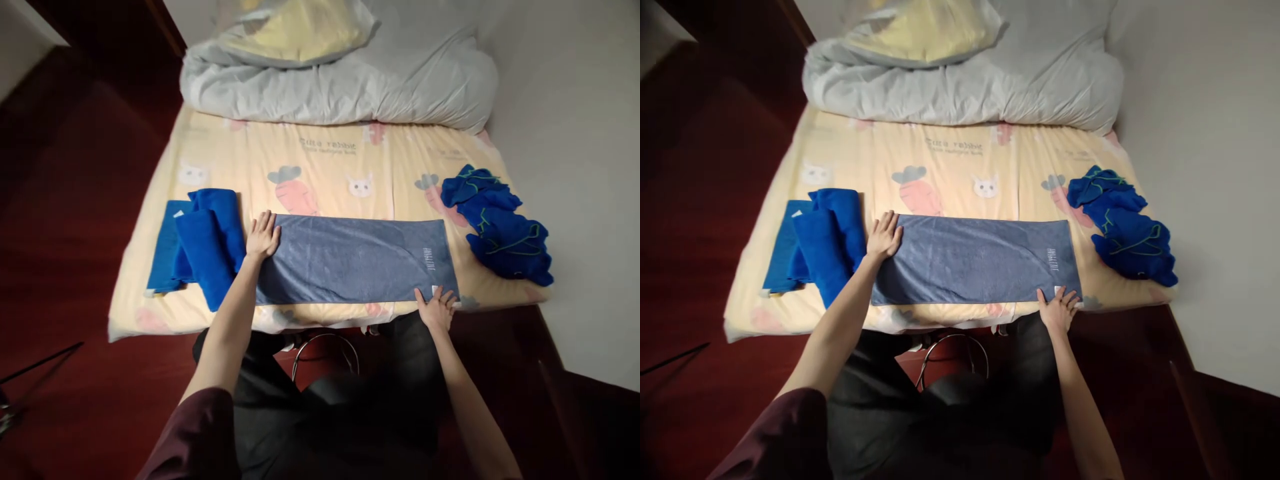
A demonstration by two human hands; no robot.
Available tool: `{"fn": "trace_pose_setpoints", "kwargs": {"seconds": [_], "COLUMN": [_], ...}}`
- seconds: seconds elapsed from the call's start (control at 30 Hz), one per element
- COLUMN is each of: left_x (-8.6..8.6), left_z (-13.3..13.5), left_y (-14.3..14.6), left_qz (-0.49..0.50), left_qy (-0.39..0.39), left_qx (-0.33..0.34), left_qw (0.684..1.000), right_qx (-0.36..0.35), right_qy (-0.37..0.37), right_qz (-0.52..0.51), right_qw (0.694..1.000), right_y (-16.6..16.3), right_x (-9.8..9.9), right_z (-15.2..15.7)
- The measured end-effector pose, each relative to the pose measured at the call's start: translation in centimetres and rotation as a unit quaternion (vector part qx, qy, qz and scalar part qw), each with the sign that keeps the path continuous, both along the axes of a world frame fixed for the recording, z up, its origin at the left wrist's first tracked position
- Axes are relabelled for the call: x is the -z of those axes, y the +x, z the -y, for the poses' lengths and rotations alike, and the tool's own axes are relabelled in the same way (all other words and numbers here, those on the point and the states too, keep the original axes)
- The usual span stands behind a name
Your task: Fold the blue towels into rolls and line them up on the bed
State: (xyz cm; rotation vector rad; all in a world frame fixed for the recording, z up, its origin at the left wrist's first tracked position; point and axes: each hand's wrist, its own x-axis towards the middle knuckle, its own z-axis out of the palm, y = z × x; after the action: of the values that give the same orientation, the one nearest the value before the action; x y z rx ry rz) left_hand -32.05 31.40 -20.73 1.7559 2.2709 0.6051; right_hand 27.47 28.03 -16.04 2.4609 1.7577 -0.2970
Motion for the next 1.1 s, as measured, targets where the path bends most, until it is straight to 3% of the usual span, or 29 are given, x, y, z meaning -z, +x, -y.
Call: {"fn": "trace_pose_setpoints", "kwargs": {"seconds": [0.13,0.23,0.33,0.5,0.63,0.73,0.8,0.87,0.97,1.1], "left_x": [-0.7,-1.9,-2.4,-1.6,-2.3,-3.5,-4.1,-4.3,-4.3,-4.4], "left_z": [0.4,3.0,9.0,22.2,29.6,34.3,37.3,39.7,41.3,40.3], "left_y": [0.5,2.4,5.3,9.7,12.5,14.4,15.5,16.2,16.5,16.2], "left_qz": [0.006,0.001,-0.006,0.004,0.009,-0.013,-0.029,-0.032,-0.021,-0.016], "left_qy": [0.007,0.017,0.031,-0.010,-0.042,-0.045,-0.037,-0.030,-0.024,-0.021], "left_qx": [0.001,-0.005,0.009,-0.035,-0.053,-0.064,-0.107,-0.163,-0.221,-0.238], "left_qw": [1.000,1.000,0.999,0.999,0.998,0.997,0.993,0.986,0.975,0.971], "right_qx": [-0.002,-0.012,-0.041,-0.113,-0.156,-0.106,-0.071,-0.015,0.067,0.136], "right_qy": [-0.003,0.026,0.088,0.197,0.222,0.179,0.146,0.108,0.065,0.033], "right_qz": [0.007,-0.008,-0.038,-0.147,-0.345,-0.503,-0.564,-0.647,-0.731,-0.776], "right_qw": [1.000,1.000,0.995,0.963,0.899,0.839,0.810,0.755,0.676,0.615], "right_y": [-0.1,-0.1,-0.1,-0.1,-2.2,-5.9,-9.0,-12.0,-15.3,-17.5], "right_x": [-0.1,0.0,-0.2,-1.0,-1.1,-0.1,0.8,1.6,2.1,2.2], "right_z": [0.0,0.3,0.9,2.5,6.0,9.9,12.2,13.5,13.7,12.6]}}
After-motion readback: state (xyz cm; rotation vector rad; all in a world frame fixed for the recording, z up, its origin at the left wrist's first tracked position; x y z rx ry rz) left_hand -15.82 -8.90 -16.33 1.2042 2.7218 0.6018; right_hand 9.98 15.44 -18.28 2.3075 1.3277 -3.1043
